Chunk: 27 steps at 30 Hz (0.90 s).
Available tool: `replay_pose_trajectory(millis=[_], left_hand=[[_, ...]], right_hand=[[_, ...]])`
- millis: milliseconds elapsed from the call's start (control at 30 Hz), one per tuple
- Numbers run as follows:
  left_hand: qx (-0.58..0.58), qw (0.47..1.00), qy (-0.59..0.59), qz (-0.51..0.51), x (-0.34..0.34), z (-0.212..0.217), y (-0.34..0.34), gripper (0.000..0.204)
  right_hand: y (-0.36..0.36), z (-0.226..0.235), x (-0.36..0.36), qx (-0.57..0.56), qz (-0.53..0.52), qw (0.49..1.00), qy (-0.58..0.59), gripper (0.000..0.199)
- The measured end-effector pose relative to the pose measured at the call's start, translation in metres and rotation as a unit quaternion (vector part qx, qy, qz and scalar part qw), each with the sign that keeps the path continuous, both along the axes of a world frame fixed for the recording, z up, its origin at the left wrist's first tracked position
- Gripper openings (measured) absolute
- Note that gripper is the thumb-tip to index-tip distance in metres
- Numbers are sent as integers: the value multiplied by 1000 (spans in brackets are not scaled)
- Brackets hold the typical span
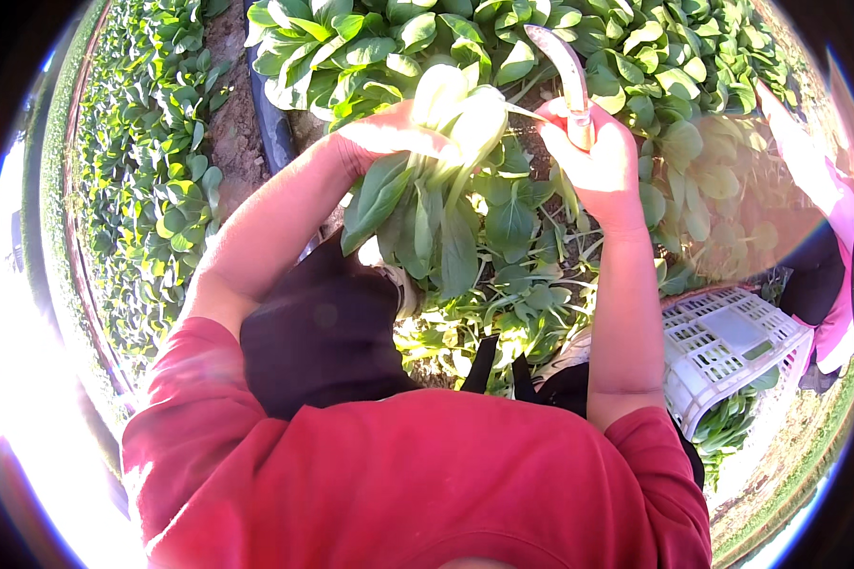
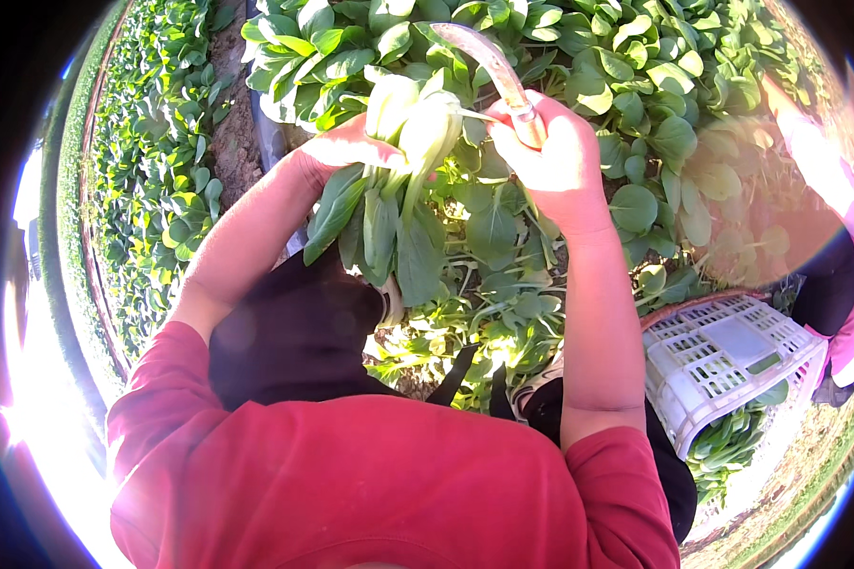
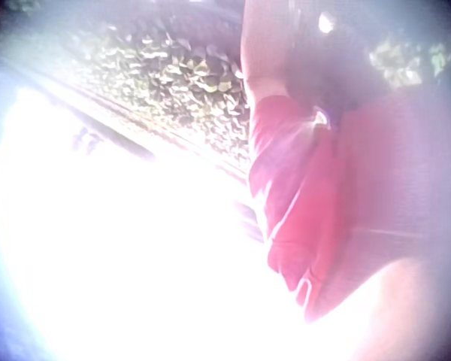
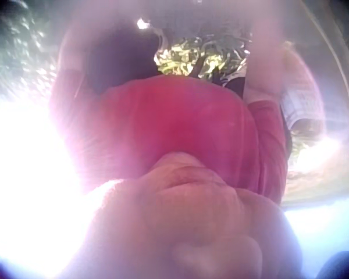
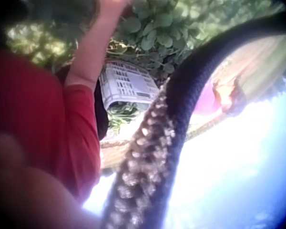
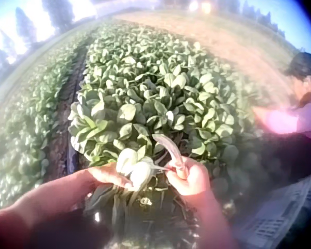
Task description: The person harvests leafy green vegetables in a field using a small knife to cut stems near the base. They place the harvested bunches into a white plastic basket beside them. Another person in pink is visible nearby, also harvesting.
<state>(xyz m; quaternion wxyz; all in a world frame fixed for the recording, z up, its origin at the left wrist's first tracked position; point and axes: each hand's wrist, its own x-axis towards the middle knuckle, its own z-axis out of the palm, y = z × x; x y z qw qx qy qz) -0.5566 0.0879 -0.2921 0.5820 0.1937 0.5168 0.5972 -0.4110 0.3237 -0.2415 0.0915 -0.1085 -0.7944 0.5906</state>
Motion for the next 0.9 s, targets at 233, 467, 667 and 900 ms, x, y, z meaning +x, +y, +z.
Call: replay_pose_trajectory(millis=[233, 467, 667, 900], left_hand=[[-76, 981, 169, -60, -42, 60, -19, 57], [-137, 957, 215, -138, -17, 55, 29, 71], [-252, 586, 691, -340, -8, 27, 123, 56], [-394, 531, 663, -352, -46, -9, 96, 57]], right_hand=[[44, -60, 22, -156, -227, 961, -31, 14], [41, -71, 12, -116, -177, 972, -100, 32], [11, -180, 0, -118, -124, 935, -310, 36], [6, -206, -17, 168, -47, 953, -249, 32]])
